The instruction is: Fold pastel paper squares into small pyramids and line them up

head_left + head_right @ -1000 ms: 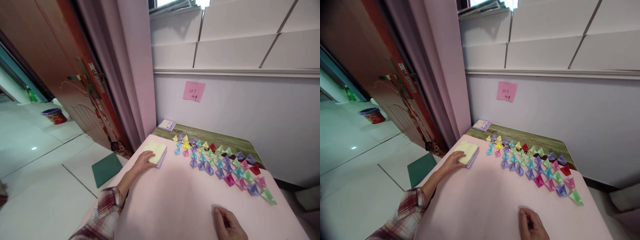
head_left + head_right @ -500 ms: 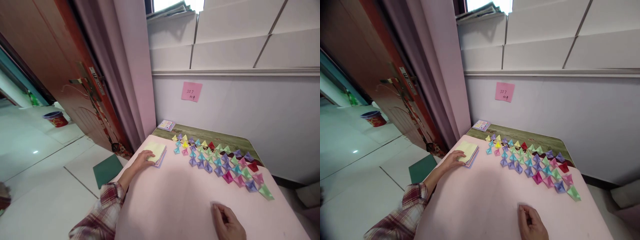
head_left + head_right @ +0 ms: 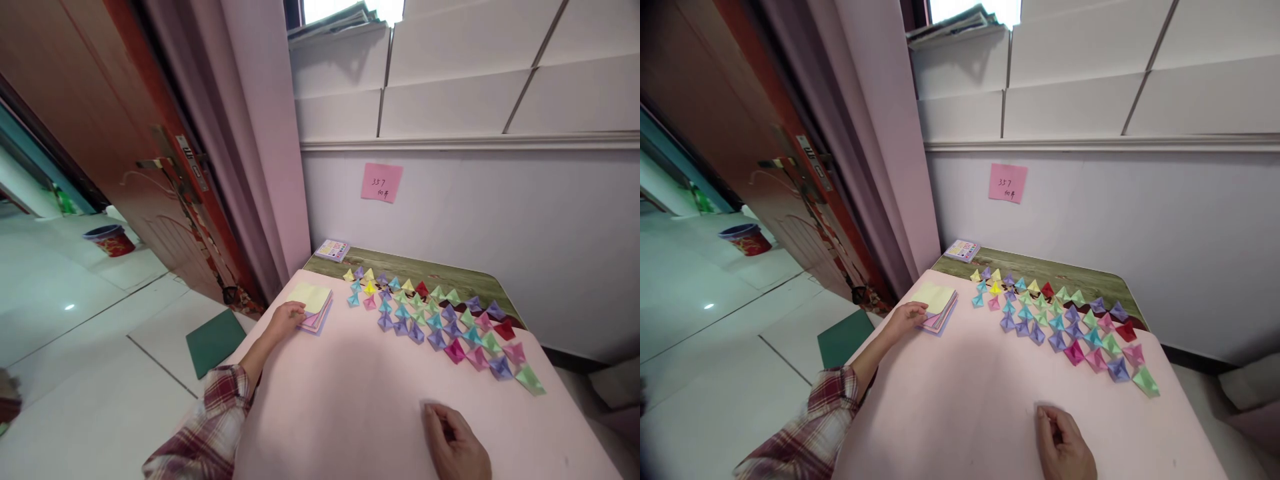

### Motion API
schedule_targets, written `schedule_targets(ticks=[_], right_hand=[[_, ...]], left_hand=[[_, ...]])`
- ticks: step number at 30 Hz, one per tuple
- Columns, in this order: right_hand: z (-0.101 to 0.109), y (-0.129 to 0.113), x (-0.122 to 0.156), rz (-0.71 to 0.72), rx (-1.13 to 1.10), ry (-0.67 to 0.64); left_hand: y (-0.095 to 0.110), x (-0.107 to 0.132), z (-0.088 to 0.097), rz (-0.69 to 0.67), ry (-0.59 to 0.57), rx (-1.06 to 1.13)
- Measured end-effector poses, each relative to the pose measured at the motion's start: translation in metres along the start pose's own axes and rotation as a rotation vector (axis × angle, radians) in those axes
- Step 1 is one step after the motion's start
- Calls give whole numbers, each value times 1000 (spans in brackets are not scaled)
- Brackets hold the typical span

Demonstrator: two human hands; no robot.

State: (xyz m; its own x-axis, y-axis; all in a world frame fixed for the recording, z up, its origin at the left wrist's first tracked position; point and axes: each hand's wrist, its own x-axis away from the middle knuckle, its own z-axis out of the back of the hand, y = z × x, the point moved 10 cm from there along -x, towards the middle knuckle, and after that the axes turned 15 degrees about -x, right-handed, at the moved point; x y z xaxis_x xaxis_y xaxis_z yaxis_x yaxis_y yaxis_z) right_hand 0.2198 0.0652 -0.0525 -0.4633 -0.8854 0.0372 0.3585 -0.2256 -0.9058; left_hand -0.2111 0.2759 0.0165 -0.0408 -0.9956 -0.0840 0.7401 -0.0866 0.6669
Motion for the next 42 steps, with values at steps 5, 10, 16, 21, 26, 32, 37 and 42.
schedule_targets(ticks=[5,10,16,21,26,32,37,42], right_hand=[[1,-7,3,10,4,14],[2,-8,4,15,-9,18],[1,-8,4,45,-18,17],[0,-13,6,48,4,14],[0,-18,5,61,-40,37],[8,-21,7,139,-113,129],[-6,-47,4,412,9,19],[-33,-59,0,552,57,-143]], left_hand=[[-9,-3,0,91,43,68],[-14,-4,1,138,38,150],[-14,0,14,166,87,166],[43,20,26,-42,234,40],[145,79,-63,-504,21,-175],[172,141,-148,-687,-308,-47],[149,137,-132,-438,-356,240],[131,131,-126,-194,-348,473]])
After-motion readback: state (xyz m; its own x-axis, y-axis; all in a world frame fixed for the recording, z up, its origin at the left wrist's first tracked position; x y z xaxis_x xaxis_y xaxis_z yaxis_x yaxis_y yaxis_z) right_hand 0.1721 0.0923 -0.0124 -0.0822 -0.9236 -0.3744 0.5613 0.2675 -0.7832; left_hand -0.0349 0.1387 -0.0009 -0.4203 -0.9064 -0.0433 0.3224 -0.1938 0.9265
